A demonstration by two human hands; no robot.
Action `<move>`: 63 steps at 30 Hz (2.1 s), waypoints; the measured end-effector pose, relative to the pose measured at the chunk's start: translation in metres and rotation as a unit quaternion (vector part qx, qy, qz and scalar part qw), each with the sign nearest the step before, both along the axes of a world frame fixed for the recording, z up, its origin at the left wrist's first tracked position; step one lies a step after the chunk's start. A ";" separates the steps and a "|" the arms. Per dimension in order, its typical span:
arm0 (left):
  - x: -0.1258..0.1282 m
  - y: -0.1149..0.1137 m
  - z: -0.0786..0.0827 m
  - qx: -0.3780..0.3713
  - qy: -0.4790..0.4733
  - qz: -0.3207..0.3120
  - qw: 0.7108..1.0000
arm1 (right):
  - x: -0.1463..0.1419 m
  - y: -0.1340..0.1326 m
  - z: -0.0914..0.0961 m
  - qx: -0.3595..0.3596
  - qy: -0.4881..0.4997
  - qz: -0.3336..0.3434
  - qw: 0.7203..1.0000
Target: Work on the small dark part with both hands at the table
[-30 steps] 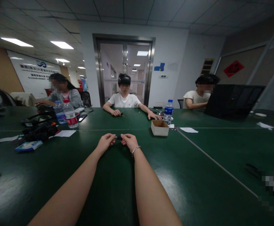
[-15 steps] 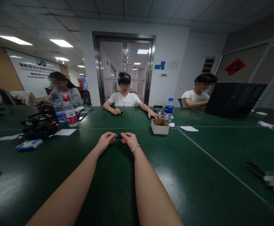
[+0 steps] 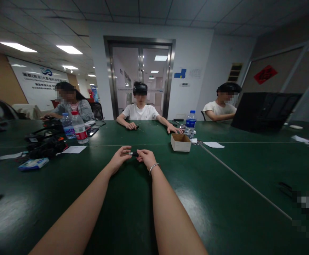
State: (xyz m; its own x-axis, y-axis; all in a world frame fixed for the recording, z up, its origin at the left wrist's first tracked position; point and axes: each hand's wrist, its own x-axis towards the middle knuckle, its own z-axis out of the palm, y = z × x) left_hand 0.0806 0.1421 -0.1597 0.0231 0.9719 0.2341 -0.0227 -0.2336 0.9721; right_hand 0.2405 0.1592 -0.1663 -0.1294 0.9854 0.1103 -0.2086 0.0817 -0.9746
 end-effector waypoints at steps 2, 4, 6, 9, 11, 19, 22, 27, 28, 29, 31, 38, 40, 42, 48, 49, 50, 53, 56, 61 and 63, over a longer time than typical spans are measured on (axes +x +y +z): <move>0.001 0.001 0.000 -0.039 -0.041 0.013 0.998 | 0.000 0.000 0.000 0.001 -0.003 0.006 1.000; 0.002 0.002 -0.001 -0.090 -0.048 0.027 0.994 | 0.000 0.000 0.000 0.000 -0.004 0.007 1.000; 0.003 0.002 -0.001 -0.098 -0.011 0.028 0.995 | 0.000 0.000 0.000 0.000 -0.004 0.006 1.000; 0.005 -0.003 0.001 -0.037 0.028 0.013 0.999 | 0.000 -0.001 0.001 -0.001 -0.003 -0.003 1.000; 0.005 -0.007 0.005 -0.014 0.014 0.014 1.000 | 0.000 -0.002 0.002 -0.003 0.000 -0.003 1.000; 0.005 -0.002 0.001 -0.050 0.007 0.027 0.998 | -0.002 -0.003 0.004 -0.009 -0.011 0.004 1.000; 0.003 0.001 -0.002 -0.006 0.001 0.049 0.999 | -0.001 -0.003 0.005 -0.002 -0.014 0.005 1.000; 0.003 0.002 -0.001 -0.072 -0.021 0.055 0.996 | -0.001 -0.002 0.004 0.000 -0.020 0.006 1.000; 0.003 0.001 -0.001 -0.082 -0.010 0.043 0.996 | -0.002 -0.002 0.003 0.000 -0.020 0.006 1.000; 0.004 0.001 -0.001 -0.083 0.001 0.033 0.996 | -0.002 -0.002 0.003 0.000 -0.021 0.005 1.000; 0.004 -0.001 0.000 -0.060 0.007 0.030 0.998 | -0.002 -0.002 0.002 0.003 -0.022 0.003 1.000; 0.005 -0.001 0.001 -0.072 -0.012 0.047 0.996 | -0.002 -0.002 0.003 0.003 -0.024 0.003 1.000; 0.005 0.000 0.000 -0.059 0.009 0.039 0.997 | -0.002 -0.003 0.004 0.001 -0.023 0.001 1.000; 0.004 0.000 0.000 -0.025 0.012 0.041 0.999 | -0.003 -0.003 0.005 -0.003 -0.024 -0.004 1.000; 0.000 0.000 -0.001 -0.044 -0.038 0.016 0.998 | -0.003 -0.006 0.008 -0.005 -0.029 -0.004 1.000; 0.000 0.000 -0.001 -0.044 -0.036 0.006 0.998 | -0.003 -0.006 0.008 -0.005 -0.028 -0.003 1.000; 0.000 0.000 0.000 -0.040 -0.031 0.000 0.999 | -0.003 -0.007 0.009 -0.005 -0.028 -0.002 1.000; 0.001 0.001 -0.001 -0.039 -0.006 0.001 0.999 | -0.003 -0.008 0.010 -0.007 -0.026 -0.002 1.000; 0.002 0.001 -0.002 -0.056 0.039 0.012 0.998 | -0.003 -0.008 0.010 -0.007 -0.025 0.000 1.000; 0.003 0.000 0.000 -0.028 0.062 0.025 0.997 | -0.003 -0.008 0.010 -0.005 -0.018 -0.003 1.000; 0.003 -0.002 0.002 -0.035 0.062 0.010 0.997 | -0.003 -0.008 0.010 -0.006 -0.018 0.005 1.000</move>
